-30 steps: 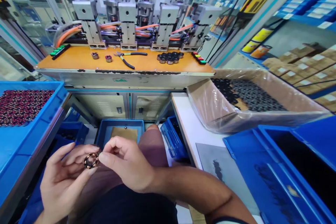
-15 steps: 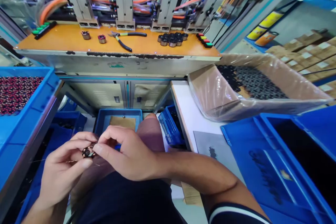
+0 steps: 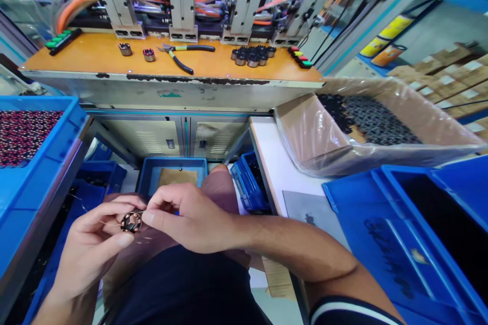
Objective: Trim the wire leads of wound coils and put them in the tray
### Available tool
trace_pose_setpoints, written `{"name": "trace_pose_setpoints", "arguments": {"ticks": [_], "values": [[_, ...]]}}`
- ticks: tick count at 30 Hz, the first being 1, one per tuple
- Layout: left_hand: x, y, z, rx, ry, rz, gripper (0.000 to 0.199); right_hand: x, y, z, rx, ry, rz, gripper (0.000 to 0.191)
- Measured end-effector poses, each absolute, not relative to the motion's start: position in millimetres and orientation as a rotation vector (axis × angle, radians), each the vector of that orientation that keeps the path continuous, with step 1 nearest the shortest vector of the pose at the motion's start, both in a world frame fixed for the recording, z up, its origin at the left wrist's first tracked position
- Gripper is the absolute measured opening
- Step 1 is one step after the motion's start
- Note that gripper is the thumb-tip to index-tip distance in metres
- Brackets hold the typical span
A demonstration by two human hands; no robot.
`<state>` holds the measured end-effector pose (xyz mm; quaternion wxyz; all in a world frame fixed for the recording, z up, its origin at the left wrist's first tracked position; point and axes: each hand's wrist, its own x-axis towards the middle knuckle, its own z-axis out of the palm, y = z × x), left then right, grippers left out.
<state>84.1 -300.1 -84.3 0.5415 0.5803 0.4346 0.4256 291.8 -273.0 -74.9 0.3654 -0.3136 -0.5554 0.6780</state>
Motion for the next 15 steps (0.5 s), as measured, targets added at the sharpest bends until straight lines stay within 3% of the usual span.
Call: {"name": "trace_pose_setpoints", "arguments": {"ticks": [6,15], "values": [[83,-301,-81,1.219,0.946,0.964,0.027,310,-264,-75,-0.908,-1.525,1.86,0.024],[90,-304,-76,1.133,0.896,0.771,0.036,298,-237,-62,-0.418,-2.008,1.399,0.011]]}}
